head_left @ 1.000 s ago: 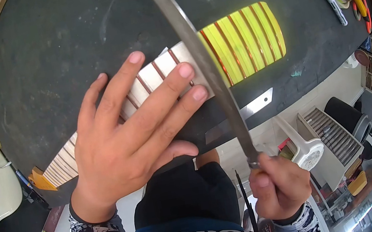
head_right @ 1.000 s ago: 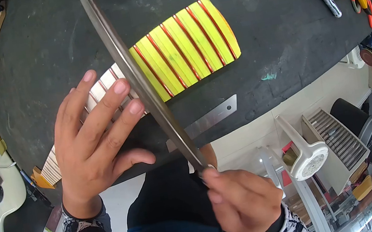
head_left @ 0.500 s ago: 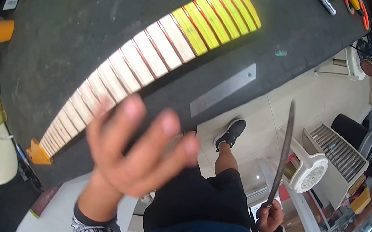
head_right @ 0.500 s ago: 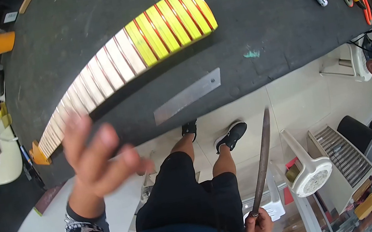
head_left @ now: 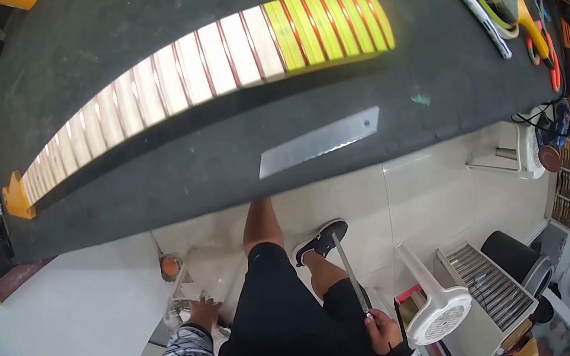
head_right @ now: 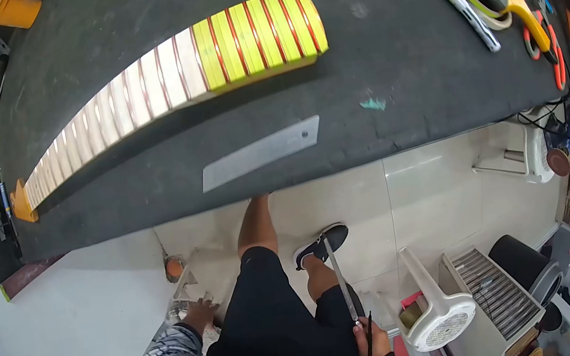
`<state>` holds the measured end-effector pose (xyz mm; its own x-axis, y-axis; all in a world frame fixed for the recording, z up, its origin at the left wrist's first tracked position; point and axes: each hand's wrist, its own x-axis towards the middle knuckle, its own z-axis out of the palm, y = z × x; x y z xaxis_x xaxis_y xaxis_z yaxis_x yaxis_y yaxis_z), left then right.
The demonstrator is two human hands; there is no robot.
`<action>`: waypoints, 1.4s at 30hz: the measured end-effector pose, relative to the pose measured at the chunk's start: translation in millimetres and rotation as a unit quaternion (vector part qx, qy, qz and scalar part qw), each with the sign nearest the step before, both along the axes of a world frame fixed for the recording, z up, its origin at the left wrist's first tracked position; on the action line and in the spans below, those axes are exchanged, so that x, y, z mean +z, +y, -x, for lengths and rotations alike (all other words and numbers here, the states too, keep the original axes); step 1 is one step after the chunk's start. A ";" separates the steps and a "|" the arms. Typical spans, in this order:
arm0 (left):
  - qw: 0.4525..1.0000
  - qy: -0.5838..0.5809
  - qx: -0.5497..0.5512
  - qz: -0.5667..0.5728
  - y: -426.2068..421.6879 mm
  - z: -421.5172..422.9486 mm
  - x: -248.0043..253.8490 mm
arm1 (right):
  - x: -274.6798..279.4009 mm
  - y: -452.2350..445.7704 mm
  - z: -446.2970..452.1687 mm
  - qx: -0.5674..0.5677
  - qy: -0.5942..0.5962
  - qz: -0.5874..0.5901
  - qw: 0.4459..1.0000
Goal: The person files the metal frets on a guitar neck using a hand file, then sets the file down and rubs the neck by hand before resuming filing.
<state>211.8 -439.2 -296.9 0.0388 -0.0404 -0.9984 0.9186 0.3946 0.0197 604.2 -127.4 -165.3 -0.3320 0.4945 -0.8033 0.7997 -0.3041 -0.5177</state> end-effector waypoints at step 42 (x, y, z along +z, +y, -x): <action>0.674 -0.150 0.000 -0.724 350.4 96.6 272.9 | -33.5 84.5 62.7 -0.555 0.354 -0.182 0.731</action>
<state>115.1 -88.8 -24.0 0.2476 0.9670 0.0609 0.7882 -0.2376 0.5677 541.5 -42.9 -198.8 0.1662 0.9128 -0.3731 -0.3413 -0.3018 -0.8902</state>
